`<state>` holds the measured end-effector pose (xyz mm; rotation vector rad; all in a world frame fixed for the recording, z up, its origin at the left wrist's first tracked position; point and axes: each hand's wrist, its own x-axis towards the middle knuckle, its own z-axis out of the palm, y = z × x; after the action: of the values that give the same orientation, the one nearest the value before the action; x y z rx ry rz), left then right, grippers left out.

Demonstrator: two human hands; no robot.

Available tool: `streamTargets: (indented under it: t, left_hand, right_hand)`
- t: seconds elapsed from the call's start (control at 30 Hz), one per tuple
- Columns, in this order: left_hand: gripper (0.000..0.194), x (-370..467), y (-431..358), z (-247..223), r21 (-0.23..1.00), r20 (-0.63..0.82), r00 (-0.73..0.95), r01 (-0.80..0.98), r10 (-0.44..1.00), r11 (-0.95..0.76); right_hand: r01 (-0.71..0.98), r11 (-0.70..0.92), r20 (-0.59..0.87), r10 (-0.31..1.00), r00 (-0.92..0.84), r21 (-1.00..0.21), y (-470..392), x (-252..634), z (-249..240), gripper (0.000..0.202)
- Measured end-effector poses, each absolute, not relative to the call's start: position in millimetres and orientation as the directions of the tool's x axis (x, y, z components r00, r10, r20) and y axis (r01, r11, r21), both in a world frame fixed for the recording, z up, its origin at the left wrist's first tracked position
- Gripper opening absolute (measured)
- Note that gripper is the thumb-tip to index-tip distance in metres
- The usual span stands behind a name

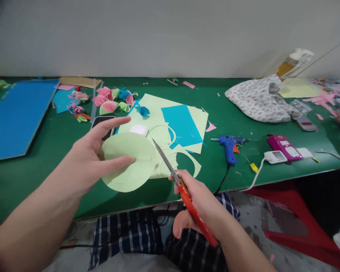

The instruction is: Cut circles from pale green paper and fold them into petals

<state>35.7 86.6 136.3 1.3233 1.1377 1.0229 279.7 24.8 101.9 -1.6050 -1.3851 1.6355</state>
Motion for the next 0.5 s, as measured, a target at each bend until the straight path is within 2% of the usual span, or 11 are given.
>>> streamTargets:
  t: [0.1, 0.23, 0.37, 0.5]
  left_hand:
    - [0.068, 37.2, 84.5, 136.9, 0.996, -0.037, 0.184, 0.086, 0.982, 0.021]
    - [0.071, 38.3, 84.2, 135.8, 0.992, -0.007, 0.208, 0.124, 0.978, -0.019]
    - [0.069, 40.0, 84.0, 136.3, 0.989, 0.020, 0.207, 0.139, 0.978, -0.050]
    - [0.071, 41.7, 82.9, 137.5, 0.993, 0.005, 0.225, 0.112, 0.974, -0.030]
  right_hand:
    - [0.258, -0.428, -0.486, 0.841, -0.237, -0.866, 26.7, 278.0, 98.2, 0.064]
    - [0.204, -0.379, -0.423, 0.866, -0.266, -0.903, 31.8, 277.4, 96.0, 0.072]
    - [0.187, -0.322, -0.365, 0.886, -0.286, -0.928, 33.7, 276.2, 94.0, 0.072]
    - [0.144, -0.342, -0.369, 0.892, -0.262, -0.929, 31.9, 274.9, 91.4, 0.068]
